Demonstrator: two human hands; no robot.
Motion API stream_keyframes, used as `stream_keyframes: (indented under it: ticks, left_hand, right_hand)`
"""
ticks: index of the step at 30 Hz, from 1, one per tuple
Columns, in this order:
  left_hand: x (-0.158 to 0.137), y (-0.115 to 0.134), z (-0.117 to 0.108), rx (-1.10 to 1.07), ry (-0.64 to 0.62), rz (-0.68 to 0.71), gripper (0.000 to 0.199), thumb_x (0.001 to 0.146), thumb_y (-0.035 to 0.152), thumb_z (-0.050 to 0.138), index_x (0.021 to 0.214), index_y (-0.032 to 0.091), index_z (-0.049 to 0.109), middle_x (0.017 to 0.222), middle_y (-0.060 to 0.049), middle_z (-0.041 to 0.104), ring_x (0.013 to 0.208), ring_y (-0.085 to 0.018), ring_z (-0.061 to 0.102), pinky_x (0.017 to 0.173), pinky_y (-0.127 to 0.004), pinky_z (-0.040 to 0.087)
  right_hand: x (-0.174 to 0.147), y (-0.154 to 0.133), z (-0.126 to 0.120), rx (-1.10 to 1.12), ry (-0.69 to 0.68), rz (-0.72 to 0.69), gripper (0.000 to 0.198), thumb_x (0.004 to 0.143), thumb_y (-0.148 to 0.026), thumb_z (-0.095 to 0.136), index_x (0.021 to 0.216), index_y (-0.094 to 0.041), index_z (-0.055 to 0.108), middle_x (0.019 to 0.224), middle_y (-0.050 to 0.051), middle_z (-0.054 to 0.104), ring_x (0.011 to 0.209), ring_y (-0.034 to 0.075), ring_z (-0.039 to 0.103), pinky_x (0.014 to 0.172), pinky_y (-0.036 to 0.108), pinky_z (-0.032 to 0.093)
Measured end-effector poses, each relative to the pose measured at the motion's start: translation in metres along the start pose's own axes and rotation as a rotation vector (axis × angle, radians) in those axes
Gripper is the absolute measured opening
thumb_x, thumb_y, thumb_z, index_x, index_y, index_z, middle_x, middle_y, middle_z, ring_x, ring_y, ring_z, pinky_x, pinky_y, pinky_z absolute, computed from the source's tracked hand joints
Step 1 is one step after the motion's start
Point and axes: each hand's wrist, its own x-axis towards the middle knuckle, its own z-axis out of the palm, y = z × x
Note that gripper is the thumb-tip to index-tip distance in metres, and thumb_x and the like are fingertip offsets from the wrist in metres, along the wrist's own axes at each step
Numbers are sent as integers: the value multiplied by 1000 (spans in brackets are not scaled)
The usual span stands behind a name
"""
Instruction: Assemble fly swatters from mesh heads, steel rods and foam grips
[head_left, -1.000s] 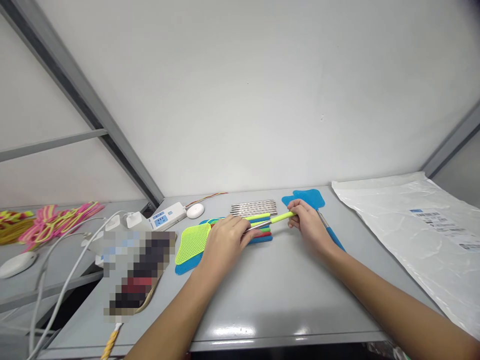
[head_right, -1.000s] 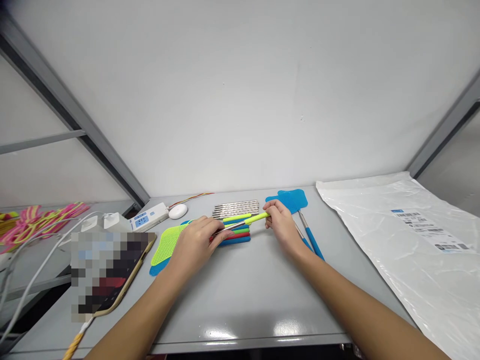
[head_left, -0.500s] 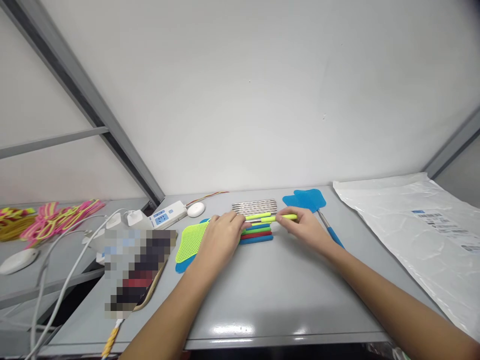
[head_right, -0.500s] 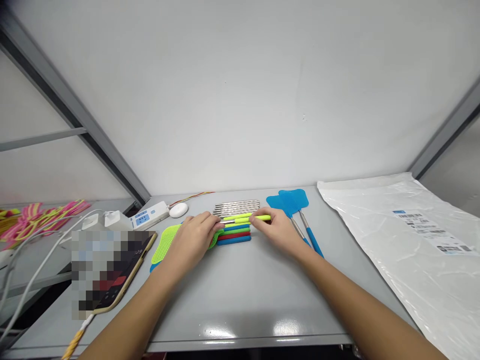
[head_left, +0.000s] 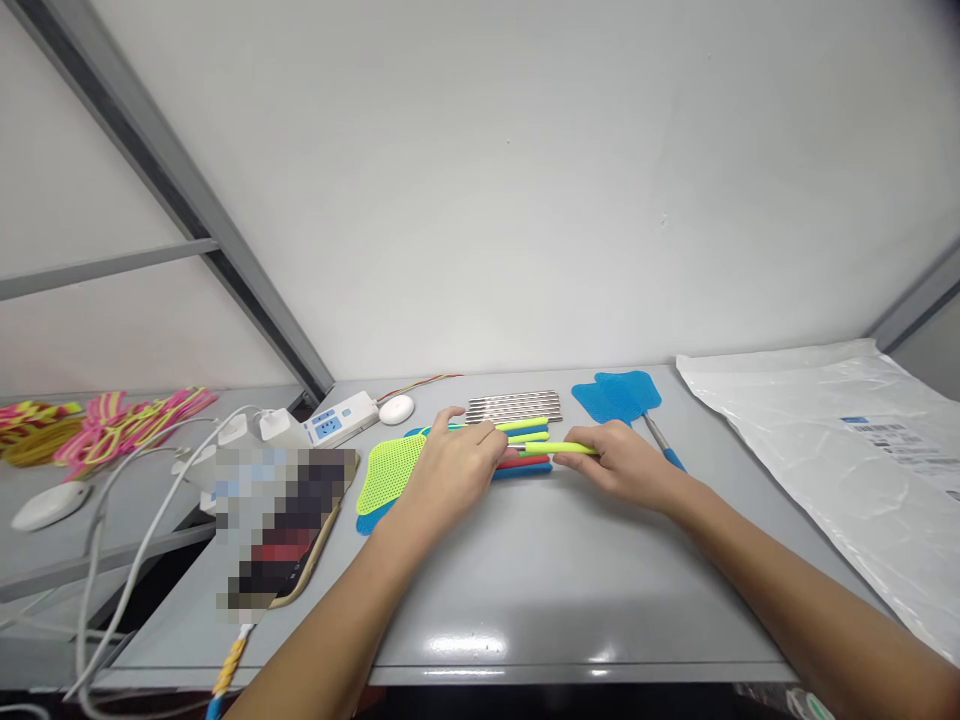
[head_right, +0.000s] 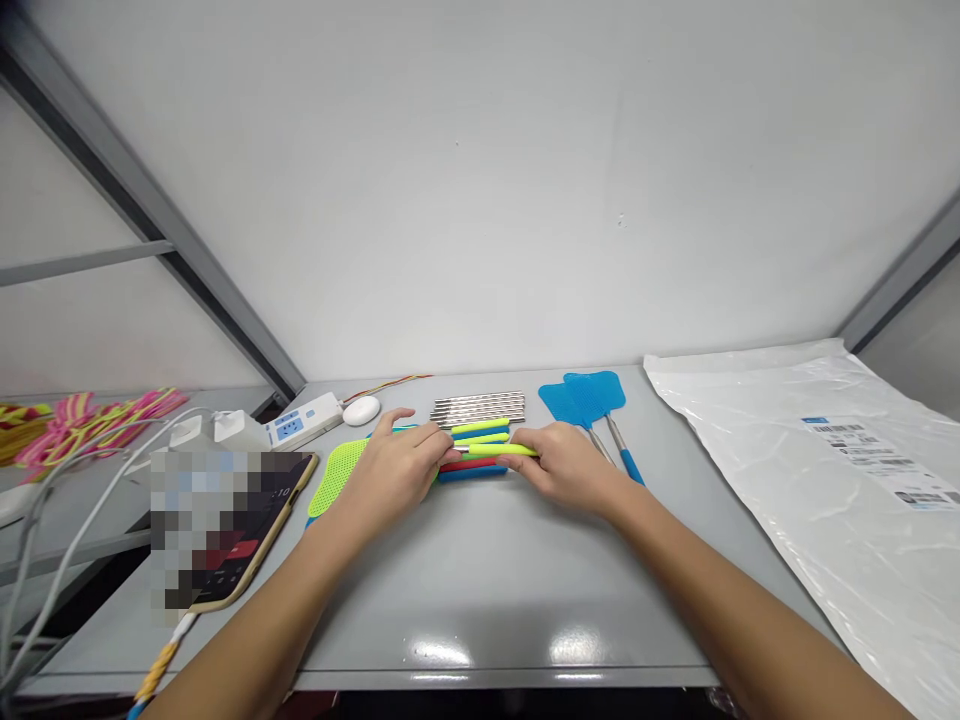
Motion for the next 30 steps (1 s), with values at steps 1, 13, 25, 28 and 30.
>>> stream_keyframes:
  ticks: [1,13,25,28,30]
  left_hand:
    - [0,1,0,2,6,10,32,97,29,37,76,18,58,67,1,59,61,-12,52,99,-43,32]
    - [0,2,4,-83,38,70,32,97,27,37,76,19,59,65,2,58,61,-12,51,99,-42,35]
    - [2,-8,-2,10,161,-63,23,96,28,42,86,21,62,75,1,64,68,-13,56,104,-47,26]
    - [-1,-14,-2,24,146,-77,21,96,28,42,88,21,61,78,0,64,70,-14,56,104,-46,27]
    - [-2,-18,-1,24,135,-82,19,95,27,43,91,21,60,80,0,64,72,-14,56,105,-45,27]
  right_hand:
    - [0,-1,1,-17,-4,-9,29,88,-43,54,68,-22,61,50,-4,44,45,11,32,49,27,17]
    - [-2,-7,6,-56,-41,-28,27,89,-41,51,74,-22,63,50,-3,46,45,11,32,51,27,18]
    - [4,-14,-7,426,17,158,22,90,-42,51,99,-23,58,73,0,62,61,15,51,57,27,38]
    - [3,-8,-12,539,-49,214,20,90,-41,52,93,-21,57,76,2,66,64,15,57,62,29,44]
    - [3,-6,-13,523,-81,220,23,90,-41,51,83,-20,57,77,3,66,65,15,58,64,30,44]
